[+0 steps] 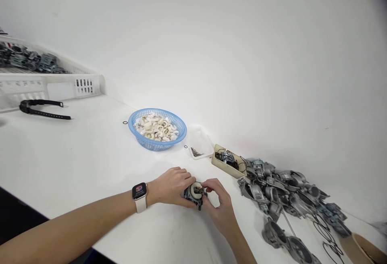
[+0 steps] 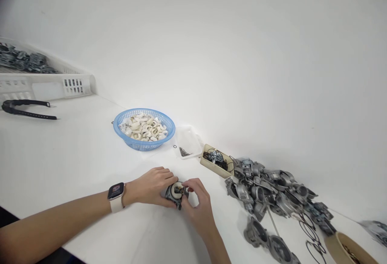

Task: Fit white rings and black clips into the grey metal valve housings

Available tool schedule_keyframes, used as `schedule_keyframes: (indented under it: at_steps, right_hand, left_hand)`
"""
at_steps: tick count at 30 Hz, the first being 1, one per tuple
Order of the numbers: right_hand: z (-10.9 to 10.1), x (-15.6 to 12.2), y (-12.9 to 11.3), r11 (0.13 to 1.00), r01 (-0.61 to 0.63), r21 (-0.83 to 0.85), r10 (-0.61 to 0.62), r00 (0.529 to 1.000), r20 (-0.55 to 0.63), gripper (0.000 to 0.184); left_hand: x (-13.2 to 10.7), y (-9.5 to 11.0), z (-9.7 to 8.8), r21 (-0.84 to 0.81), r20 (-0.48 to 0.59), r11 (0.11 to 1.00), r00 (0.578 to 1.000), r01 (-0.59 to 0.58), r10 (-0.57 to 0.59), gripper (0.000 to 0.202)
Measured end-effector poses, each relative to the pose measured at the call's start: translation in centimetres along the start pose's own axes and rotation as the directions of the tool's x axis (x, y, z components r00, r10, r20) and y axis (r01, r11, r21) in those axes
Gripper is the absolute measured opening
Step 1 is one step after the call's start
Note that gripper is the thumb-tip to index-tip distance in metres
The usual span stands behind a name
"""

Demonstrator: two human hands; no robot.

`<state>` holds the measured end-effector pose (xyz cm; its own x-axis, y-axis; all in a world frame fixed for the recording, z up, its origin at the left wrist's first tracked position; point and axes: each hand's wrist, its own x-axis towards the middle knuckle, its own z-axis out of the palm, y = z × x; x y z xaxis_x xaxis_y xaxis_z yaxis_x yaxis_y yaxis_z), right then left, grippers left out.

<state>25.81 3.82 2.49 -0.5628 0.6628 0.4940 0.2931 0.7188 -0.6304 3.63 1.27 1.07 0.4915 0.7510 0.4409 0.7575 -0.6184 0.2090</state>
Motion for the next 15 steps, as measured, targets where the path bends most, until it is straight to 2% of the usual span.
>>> schedule_keyframes:
  at_steps: [15]
  right_hand:
    - [-0.15, 0.10, -0.74, 1.000, 0.001, 0.019, -0.002, 1.000, 0.010, 0.033]
  left_hand:
    - [0.00, -0.06, 0.12, 0.001, -0.004, 1.000, 1.000, 0.026, -0.026, 0.056]
